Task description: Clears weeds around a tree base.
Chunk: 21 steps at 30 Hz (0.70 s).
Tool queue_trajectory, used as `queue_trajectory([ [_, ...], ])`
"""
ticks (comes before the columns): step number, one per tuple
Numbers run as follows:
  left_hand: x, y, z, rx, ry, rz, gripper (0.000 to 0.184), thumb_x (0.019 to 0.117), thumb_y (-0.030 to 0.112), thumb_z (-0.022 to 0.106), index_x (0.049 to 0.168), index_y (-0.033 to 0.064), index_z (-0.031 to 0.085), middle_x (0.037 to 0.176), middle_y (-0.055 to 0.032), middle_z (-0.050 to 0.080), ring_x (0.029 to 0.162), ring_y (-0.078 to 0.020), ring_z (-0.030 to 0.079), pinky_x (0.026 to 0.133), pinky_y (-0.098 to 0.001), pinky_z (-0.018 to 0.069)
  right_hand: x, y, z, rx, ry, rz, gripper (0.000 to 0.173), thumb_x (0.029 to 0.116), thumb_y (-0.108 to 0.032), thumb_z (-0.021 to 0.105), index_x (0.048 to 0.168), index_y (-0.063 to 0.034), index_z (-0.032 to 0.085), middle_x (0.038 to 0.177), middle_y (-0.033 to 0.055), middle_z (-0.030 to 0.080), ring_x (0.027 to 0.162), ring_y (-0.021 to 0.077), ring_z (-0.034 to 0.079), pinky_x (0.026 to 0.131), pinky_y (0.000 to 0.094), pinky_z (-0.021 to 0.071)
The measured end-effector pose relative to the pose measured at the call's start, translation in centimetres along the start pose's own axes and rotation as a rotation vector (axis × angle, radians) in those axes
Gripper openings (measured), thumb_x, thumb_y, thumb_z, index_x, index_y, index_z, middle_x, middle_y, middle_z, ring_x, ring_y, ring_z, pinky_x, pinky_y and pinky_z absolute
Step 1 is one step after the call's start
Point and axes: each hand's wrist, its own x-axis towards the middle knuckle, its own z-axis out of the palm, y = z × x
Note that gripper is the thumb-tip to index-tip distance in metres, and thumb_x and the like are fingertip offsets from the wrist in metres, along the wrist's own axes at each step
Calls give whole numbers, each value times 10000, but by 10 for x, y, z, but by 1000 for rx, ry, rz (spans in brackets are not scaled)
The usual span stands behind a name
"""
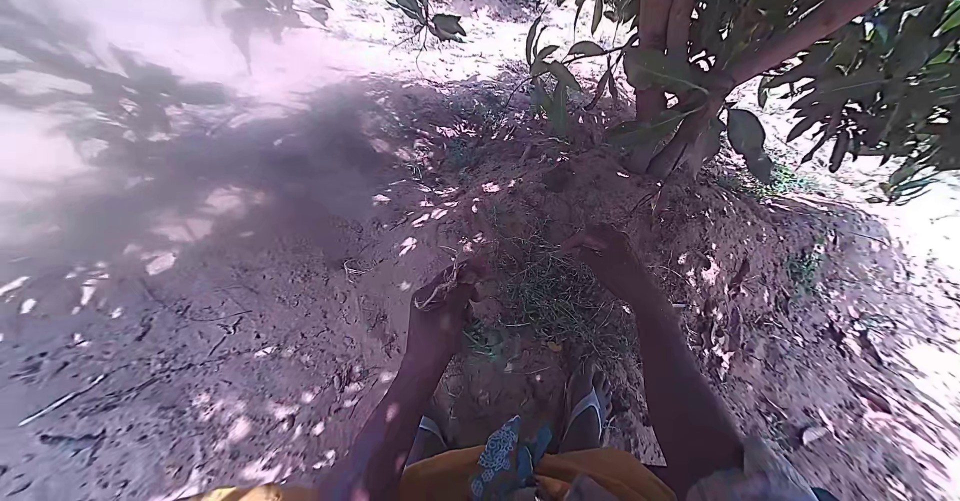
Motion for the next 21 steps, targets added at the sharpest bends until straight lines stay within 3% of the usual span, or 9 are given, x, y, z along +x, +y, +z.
queue_trajectory([
  [5,-3,-3,4,60,-13,-25,274,1011,37,449,1209,-29,627,1049,-5,697,669,46,563,566,-125,445,-3,-4,7,-4,16,-107,205,1004,-17,583,1035,-16,785,1072,162,733,1091,297,660,973,476,500],
  [11,9,-2,-3,-149,163,-389,248,1088,91,433,1182,1,643,952,-20,719,560,-19,562,495,-157,439,-2,-1,3,17,28,-56,206,1001,-4,585,1040,-27,785,1078,161,723,1090,299,647,956,477,498],
  [15,8,-4,-1,-151,84,-401,238,1081,112,467,1221,10,630,988,-18,700,555,-14,533,492,-158,431,-1,-3,6,18,-16,-75,219,1012,-26,564,1055,-11,778,1106,172,726,1122,299,647,996,467,486],
  [18,6,-4,-1,-77,-1,-397,224,1051,136,547,1218,15,634,857,9,645,559,-23,520,508,-172,446,-2,-5,12,22,-64,-125,245,1025,-48,541,1073,-1,777,1129,176,731,1138,296,651,1009,457,488],
  [21,3,-5,0,6,-52,-421,113,1019,139,606,1050,36,642,711,47,562,537,-16,505,514,-171,443,-2,-8,17,23,-100,-148,264,1026,-41,522,1080,-12,779,1132,168,731,1155,298,644,1017,461,482],
])
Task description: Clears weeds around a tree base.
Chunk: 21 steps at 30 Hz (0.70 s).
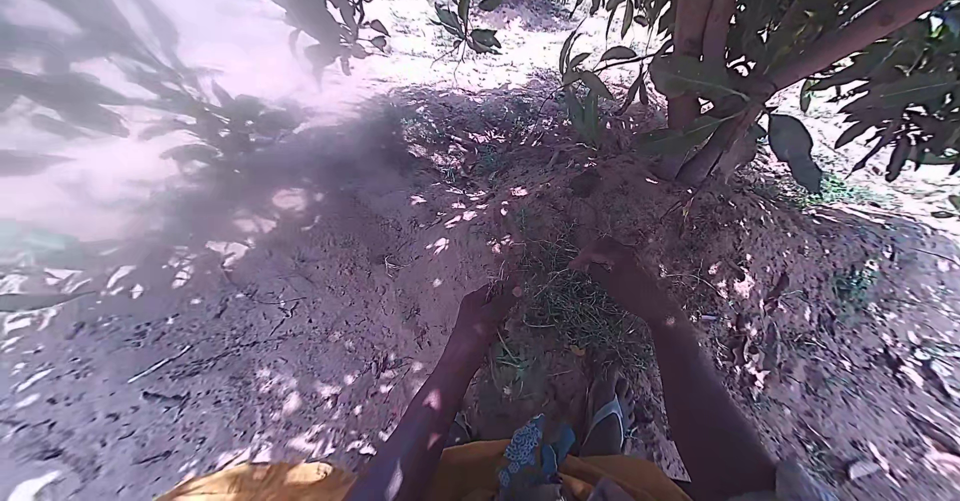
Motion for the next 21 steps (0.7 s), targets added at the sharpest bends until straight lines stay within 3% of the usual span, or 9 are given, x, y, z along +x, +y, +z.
queue_trajectory([
  [2,0,-2,0,-32,24,-10,99,1030,98,569,1062,16,614,744,33,572,541,-18,493,521,-171,434,1,1,-2,-8,-7,24,267,1026,-37,519,1082,-18,779,1137,166,731,1156,293,647,1018,460,485],
  [5,7,2,-6,-175,85,-79,121,1081,101,467,1137,27,545,839,-1,714,497,0,515,459,-151,406,0,4,-10,-17,5,68,254,1031,-46,533,1094,-21,778,1139,166,733,1149,282,654,1022,451,487],
  [7,9,4,-7,-230,85,-95,132,1093,120,443,1131,37,539,860,-13,741,492,-2,532,446,-149,400,0,3,-14,-2,13,72,255,1029,-37,531,1090,-14,778,1129,169,732,1143,276,654,1020,440,488],
  [12,3,-1,-4,-37,-81,-136,186,1052,230,564,1124,62,599,800,24,588,581,-29,530,528,-183,462,0,-2,-3,4,-24,5,265,1024,-33,520,1088,-15,777,1135,161,732,1141,273,652,1018,443,487],
  [15,-3,0,1,49,-153,-173,143,1024,169,606,1072,37,633,822,4,636,627,-33,568,571,-199,484,1,-5,1,-20,-86,26,297,1034,-31,486,1127,-18,768,1162,158,732,1162,283,646,1028,457,473],
  [17,-3,0,0,10,-144,-160,126,1042,138,559,1064,34,627,836,0,647,645,-38,583,585,-203,492,2,-6,-1,-35,-84,49,301,1036,-30,484,1131,-24,769,1166,157,731,1165,283,647,1033,453,475],
  [19,0,-1,-2,-76,-117,-140,226,1085,183,470,1021,57,645,853,-2,708,664,-38,631,578,-198,501,1,-7,-4,-42,-59,64,298,1036,-30,486,1123,-24,770,1159,165,726,1154,284,644,1026,442,475],
  [21,1,-2,-4,-141,-157,-125,320,1115,255,381,1101,69,641,890,-5,717,688,-49,649,568,-196,505,0,-7,-6,-42,-49,96,298,1046,-45,479,1133,-24,763,1172,164,720,1158,280,641,1032,436,472],
])
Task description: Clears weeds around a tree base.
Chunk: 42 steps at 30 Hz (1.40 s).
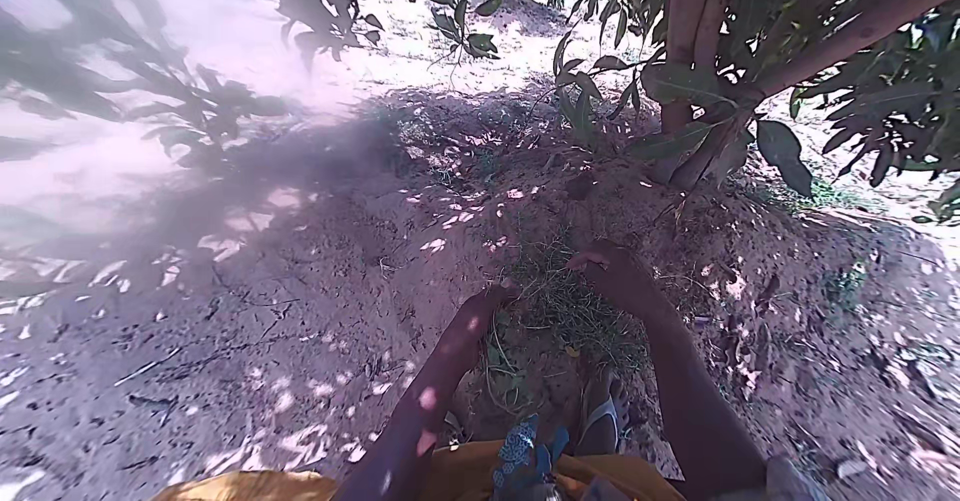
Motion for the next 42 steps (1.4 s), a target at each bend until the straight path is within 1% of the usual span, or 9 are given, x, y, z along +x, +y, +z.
queue_trajectory([
  [7,-4,-2,1,65,-100,106,286,967,42,609,1249,42,557,995,19,645,847,-26,630,761,-200,539,3,2,2,3,-21,24,305,1055,-53,460,1160,-7,743,1189,165,718,1166,278,646,1048,443,466],
  [12,3,0,4,-25,198,115,181,1081,144,482,1060,34,624,803,24,640,616,-25,567,554,-174,465,3,6,-2,2,-57,36,291,1055,-61,472,1146,-9,744,1185,156,720,1144,259,656,1028,437,481],
  [21,3,17,-21,95,520,410,239,1087,138,455,1098,26,666,884,21,638,634,12,513,575,-157,415,6,27,-30,-37,135,438,246,1066,-39,463,1193,64,646,1133,230,684,1028,327,679,957,500,515],
  [25,-3,1,-9,615,280,728,336,958,-48,518,1267,-57,650,1225,-226,675,1121,-301,645,974,-464,487,12,-8,13,148,-190,343,309,1104,-98,423,1272,44,640,1228,211,666,1030,246,682,926,384,542],
  [30,-9,-12,-17,868,64,613,498,912,-94,531,1408,-56,558,1347,-279,617,1259,-429,598,1066,-574,437,16,-51,72,513,-279,238,262,1067,-17,450,1180,99,655,1045,150,678,843,67,602,799,230,492],
  [34,-11,-15,-41,806,151,497,386,978,2,579,1360,-56,593,1223,-288,669,1091,-399,674,964,-576,491,30,-50,94,759,-294,237,295,1098,-60,417,1243,131,589,1032,148,660,830,63,608,794,220,515],
  [36,-8,-19,-54,699,265,409,317,1025,116,555,1297,-25,635,1035,-174,702,839,-209,655,788,-410,518,49,-38,99,789,-209,258,310,1108,-89,410,1267,116,579,1025,152,681,815,88,654,790,242,548],
  [38,-4,-23,-67,484,349,381,281,1045,181,514,1209,8,661,783,45,619,592,25,511,567,-165,436,77,-8,101,625,-92,246,320,1105,-130,431,1269,92,592,1080,186,690,888,158,662,847,316,542],
  [42,-3,-16,-82,164,433,401,273,1086,160,413,1105,28,651,766,122,659,514,75,461,480,-108,378,122,36,87,118,65,266,328,1082,-142,470,1182,108,659,1142,288,670,1082,389,652,975,542,486],
])
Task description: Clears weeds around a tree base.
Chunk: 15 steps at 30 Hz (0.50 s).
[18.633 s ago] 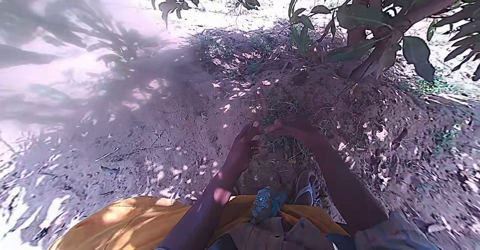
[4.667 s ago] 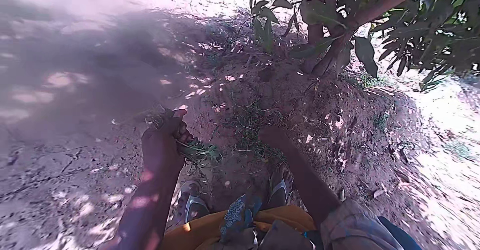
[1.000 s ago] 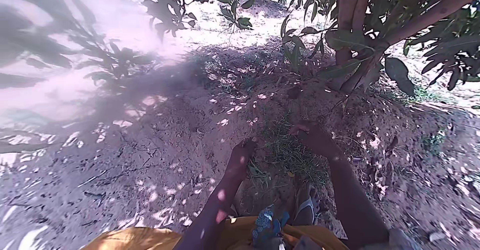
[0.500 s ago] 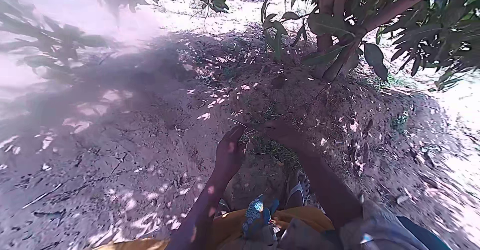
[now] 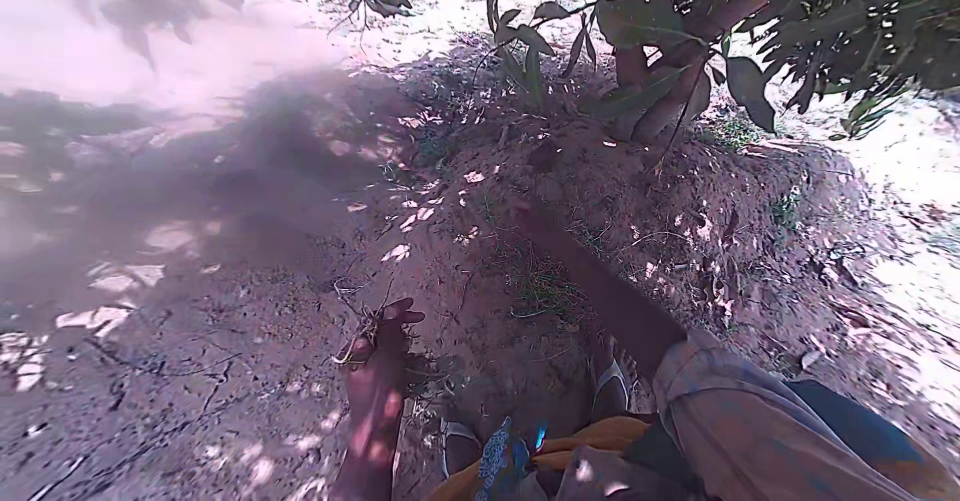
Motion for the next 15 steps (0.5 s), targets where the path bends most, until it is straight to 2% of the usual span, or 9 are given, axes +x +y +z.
queue_trajectory([
  [2,7,-4,-4,-43,49,90,254,1058,134,415,1037,52,655,819,126,667,566,81,491,521,-98,400,12,2,4,-232,-53,-7,307,1051,-137,514,1215,68,674,1239,282,658,1209,412,613,1050,567,447],
  [3,8,-5,-4,-38,66,121,246,1047,132,417,1014,68,652,818,133,653,579,81,494,534,-96,407,13,-2,10,-335,-119,11,346,1038,-147,547,1311,42,643,1361,270,609,1318,409,547,1123,567,392],
  [5,10,-4,-5,-9,84,145,254,1049,126,411,1000,66,653,810,137,631,597,85,498,557,-94,415,10,-11,25,-506,-225,64,480,991,-208,642,1416,4,569,1500,240,507,1418,395,449,1165,574,345],
  [6,12,-6,-6,-1,90,162,257,1044,124,410,997,59,655,812,136,633,607,88,503,568,-94,420,8,-11,33,-541,-280,73,525,1007,-237,634,1465,-3,527,1561,236,443,1472,399,381,1203,589,294],
  [7,12,-7,-6,5,101,173,255,1041,119,417,992,53,658,819,131,643,617,89,510,578,-94,425,7,-7,41,-537,-288,62,522,1026,-247,615,1476,-1,516,1570,242,433,1485,408,363,1214,604,267],
  [9,12,-8,-7,8,120,175,250,1036,121,432,1004,39,666,847,119,662,638,83,531,595,-100,440,7,10,56,-458,-176,25,471,1009,-206,607,1396,61,574,1496,304,485,1451,462,380,1211,654,200],
  [11,12,-10,-10,-7,123,193,253,1043,131,441,1019,33,673,864,112,683,653,77,557,608,-103,461,7,0,41,-421,-130,168,457,1028,-248,595,1359,67,587,1456,279,528,1411,416,451,1200,581,294],
  [13,11,-10,-11,-19,118,202,258,1047,136,435,1043,19,664,878,101,683,668,70,566,616,-106,462,8,5,20,-385,-46,234,405,1064,-214,518,1347,62,604,1414,270,577,1375,405,503,1180,560,334],
  [15,8,-6,-9,-15,119,185,257,1054,139,430,1058,13,654,880,99,682,666,78,559,618,-100,457,7,26,-4,-215,155,172,331,1055,-153,499,1243,55,676,1234,276,674,1213,411,619,1049,571,438],
])
